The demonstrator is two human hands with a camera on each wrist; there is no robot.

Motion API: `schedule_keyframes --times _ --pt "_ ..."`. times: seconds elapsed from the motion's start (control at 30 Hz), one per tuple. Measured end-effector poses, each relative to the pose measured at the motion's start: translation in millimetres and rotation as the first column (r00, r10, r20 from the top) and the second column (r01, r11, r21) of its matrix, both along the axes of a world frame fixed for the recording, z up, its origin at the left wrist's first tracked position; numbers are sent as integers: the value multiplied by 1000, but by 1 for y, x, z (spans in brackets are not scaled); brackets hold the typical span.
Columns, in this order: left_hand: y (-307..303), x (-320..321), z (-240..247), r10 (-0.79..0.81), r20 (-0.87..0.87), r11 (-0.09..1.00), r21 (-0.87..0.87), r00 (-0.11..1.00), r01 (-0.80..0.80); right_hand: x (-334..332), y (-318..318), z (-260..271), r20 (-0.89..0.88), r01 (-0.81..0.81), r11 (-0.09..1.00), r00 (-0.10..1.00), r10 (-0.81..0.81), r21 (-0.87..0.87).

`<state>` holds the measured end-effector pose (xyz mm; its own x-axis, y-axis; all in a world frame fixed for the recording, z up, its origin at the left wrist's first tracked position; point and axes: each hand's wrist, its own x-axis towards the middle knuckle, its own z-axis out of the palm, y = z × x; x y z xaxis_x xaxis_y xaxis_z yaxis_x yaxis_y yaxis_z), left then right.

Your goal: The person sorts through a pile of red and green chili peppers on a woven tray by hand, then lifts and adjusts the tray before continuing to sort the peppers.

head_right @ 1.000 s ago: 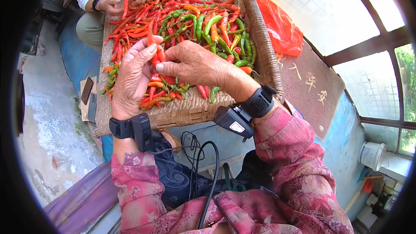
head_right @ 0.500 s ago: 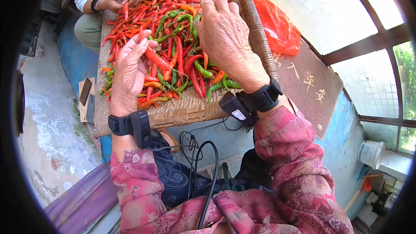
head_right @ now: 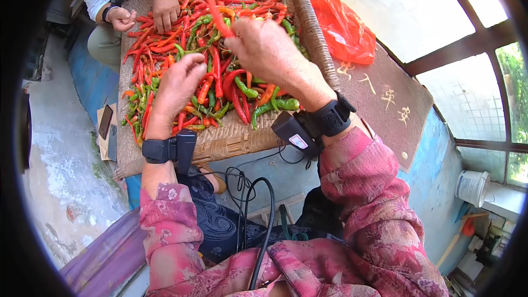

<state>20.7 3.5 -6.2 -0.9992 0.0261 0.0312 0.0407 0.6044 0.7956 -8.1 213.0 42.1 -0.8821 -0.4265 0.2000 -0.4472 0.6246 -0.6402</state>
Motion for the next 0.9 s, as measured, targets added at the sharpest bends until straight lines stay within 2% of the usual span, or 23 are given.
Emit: schedule_keyframes --times 0.03,0.07,0.13,0.17,0.2,0.23,0.27,0.33,0.4,0.5,0.57,0.6,0.63,0.7,0.73,0.8,0.9 --pt "0 3 -1 -86 51 986 -142 995 92 2 3 1 -170 73 997 983 -68 21" --pt "1 5 -3 -162 114 942 -277 980 188 3 5 2 -169 76 997 983 -71 21" --pt "0 4 -6 -218 140 932 -262 966 249 5 5 6 -327 176 978 936 -133 108" --pt "0 1 -6 -260 195 938 -180 946 295 7 4 8 -300 146 981 949 -102 131" --pt "0 0 -7 -304 247 938 -94 920 335 7 3 6 -266 115 965 963 -50 236" --pt "2 1 -8 -340 237 936 -11 910 352 9 1 4 -221 86 953 975 -21 289" --pt "4 3 -8 -342 237 935 -10 910 354 12 -2 4 -175 53 939 985 7 340" --pt "10 6 -6 -368 218 907 -129 904 400 12 -4 -2 -167 16 935 985 46 353" --pt "12 5 -6 -356 224 914 -117 907 388 12 -6 -3 -98 -15 924 994 57 381" --pt "13 4 2 -305 240 940 -82 922 333 13 -6 0 -112 -9 937 992 52 350" --pt "11 4 4 -222 206 965 184 953 185 13 -6 -1 -116 -7 947 992 46 320" --pt "11 5 10 -221 207 966 184 953 184 13 -5 -2 -102 -35 962 993 65 269" --pt "11 8 22 -199 239 945 304 951 121 14 -5 -3 -89 -64 974 992 85 217" --pt "12 16 39 -175 245 864 503 954 29 14 -8 -5 -66 -103 976 991 118 193" --pt "12 17 39 -169 244 864 503 955 25 14 -9 -6 -43 -139 976 988 148 168" --pt "11 19 38 -146 177 712 702 973 -21 13 -13 -6 -55 -211 971 974 218 112" --pt "14 21 35 -110 156 691 722 982 -38 18 -24 -6 214 -185 972 953 213 -141"
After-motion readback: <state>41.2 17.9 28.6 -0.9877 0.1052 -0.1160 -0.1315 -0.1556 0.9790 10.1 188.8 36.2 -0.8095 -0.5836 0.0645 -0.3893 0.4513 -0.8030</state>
